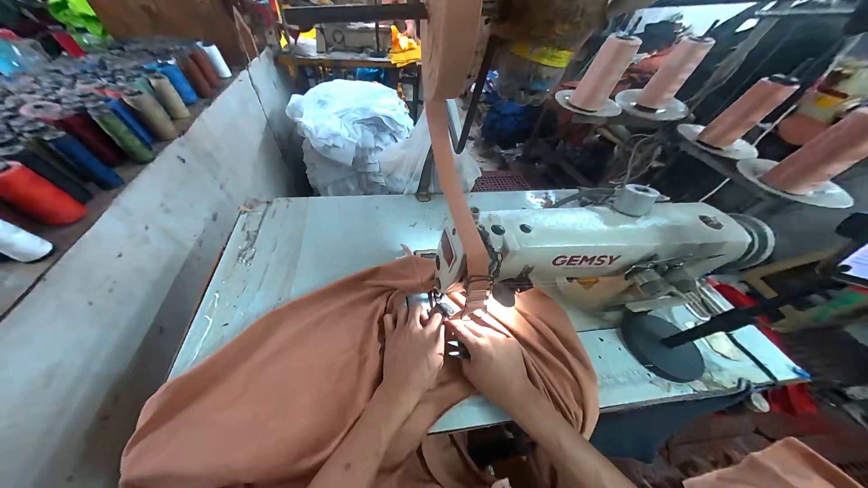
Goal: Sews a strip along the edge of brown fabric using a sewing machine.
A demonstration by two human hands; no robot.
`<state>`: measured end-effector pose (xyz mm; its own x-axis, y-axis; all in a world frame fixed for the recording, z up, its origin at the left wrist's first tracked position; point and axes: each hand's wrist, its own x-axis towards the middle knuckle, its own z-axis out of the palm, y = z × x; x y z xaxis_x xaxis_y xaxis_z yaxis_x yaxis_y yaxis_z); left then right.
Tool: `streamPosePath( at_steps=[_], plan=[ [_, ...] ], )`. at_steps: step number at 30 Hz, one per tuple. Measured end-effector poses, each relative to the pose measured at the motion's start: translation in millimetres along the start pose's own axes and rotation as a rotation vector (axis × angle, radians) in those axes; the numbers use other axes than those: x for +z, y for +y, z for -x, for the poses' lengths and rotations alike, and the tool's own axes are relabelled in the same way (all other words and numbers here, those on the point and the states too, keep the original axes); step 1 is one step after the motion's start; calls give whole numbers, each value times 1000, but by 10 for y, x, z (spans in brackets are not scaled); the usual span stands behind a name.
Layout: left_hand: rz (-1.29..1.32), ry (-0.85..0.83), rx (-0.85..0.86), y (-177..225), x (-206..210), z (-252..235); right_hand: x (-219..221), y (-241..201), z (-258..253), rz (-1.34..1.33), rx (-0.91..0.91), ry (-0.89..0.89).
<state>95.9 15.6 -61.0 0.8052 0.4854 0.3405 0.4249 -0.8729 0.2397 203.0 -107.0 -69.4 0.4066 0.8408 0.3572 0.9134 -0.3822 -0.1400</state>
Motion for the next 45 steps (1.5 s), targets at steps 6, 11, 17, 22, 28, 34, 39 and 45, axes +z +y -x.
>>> streamPosePath(
  at_steps=[6,11,17,22,28,34,39,45],
  plan=[
    [173,-169,252,-557,-57,-462,-215,-416,-254,95,216,-391],
    [230,-251,226,-739,-36,-858,-305,-516,-309,15,313,-448],
    [328,-122,38,-425,-172,-552,-52,-288,-99,-33,90,-55],
    [435,-111,87,-529,-60,-249,-45,30,-128,-53,-81,-72],
    [428,-120,120,-783,47,-801,-199,704,-411,-159,160,-77],
    [272,-285,-113,-586,-79,-1081,135,829,-484,-133,82,-64],
    [370,-177,-116,-603,48,-1211,24,672,-598,-109,240,-369],
    [441,-102,-17,-737,163,-1053,-69,510,-558,-32,151,-329]
  ],
)
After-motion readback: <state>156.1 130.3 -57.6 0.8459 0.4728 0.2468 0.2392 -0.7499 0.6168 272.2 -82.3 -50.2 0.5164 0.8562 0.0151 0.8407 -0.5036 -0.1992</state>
